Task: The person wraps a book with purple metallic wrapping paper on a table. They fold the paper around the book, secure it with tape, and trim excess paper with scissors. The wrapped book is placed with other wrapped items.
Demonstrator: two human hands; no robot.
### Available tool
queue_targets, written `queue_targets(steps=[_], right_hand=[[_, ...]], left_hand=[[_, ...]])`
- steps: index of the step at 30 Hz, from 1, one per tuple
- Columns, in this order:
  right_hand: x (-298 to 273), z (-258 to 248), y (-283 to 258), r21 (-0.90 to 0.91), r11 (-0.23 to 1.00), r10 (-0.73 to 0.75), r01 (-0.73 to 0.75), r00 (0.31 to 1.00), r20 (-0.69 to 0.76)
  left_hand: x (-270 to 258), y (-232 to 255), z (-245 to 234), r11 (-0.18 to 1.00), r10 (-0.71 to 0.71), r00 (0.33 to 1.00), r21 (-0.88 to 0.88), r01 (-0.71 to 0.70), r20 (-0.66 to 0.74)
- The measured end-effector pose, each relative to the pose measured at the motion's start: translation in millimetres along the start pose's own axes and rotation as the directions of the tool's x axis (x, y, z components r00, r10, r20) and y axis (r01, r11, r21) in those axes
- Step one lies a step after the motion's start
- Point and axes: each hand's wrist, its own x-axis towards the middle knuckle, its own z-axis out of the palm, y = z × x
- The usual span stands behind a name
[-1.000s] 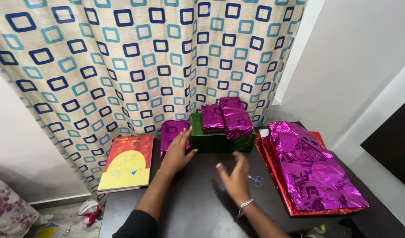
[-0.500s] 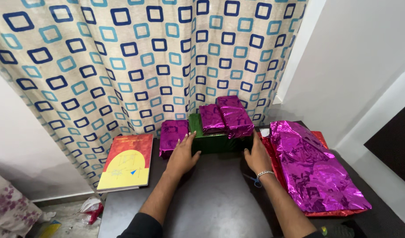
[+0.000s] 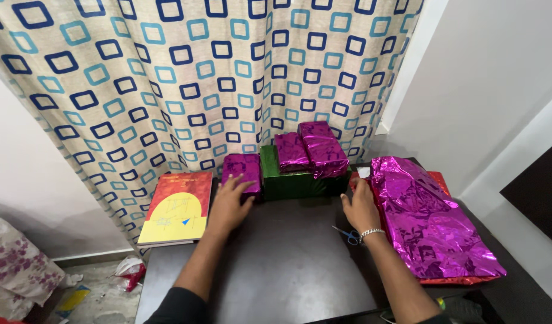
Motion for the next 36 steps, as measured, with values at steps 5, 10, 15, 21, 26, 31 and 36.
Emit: queue_targets(steps=[5,10,15,21,26,31,36], right_hand=[[-35.0,-12.8,-16.7,-0.013,0.992,0.126,-0.127,0.956,0.265],[-74.9,-8.7,-15.5,-0.215,0.968,-0.041,0.126,0.931,0.361],[-93.5,8.0,0.7,-0.289,0.939,-0.033,0.186,0.885,0.463],[-89.6,11.0,10.2,-0.321,0.928,-0.037,0.187,0.906,0.422],[-93.9,6.8,4.3,-0.333,0.925,-0.049,0.181,0.928,0.37],[-101.5,6.1,1.1,-0.284,0.933,-0.15,0.222,0.956,0.252],[-106.0,6.3,1.4,-0.272,0.946,-0.106,0.174,0.963,0.248]], left_hand=[[-23.9,-51.4,-28.6,0.999,-0.036,0.97,0.021,0.043,-0.239],[-65.5,-96.0,-64.4,0.858,-0.358,0.895,0.285,0.428,-0.265],[-103.9,-131.0,-69.4,0.667,-0.638,0.712,0.253,0.701,-0.293],[-121.4,-166.2,-44.8,0.696,-0.695,0.66,-0.037,0.717,-0.285],[-116.0,-182.4,-45.7,0.689,-0.714,0.648,-0.103,0.717,-0.264],[-114.3,-180.8,-57.5,0.68,-0.726,0.653,-0.085,0.728,-0.215],[-107.1,-154.6,-82.0,0.555,-0.828,0.537,-0.094,0.827,-0.162]])
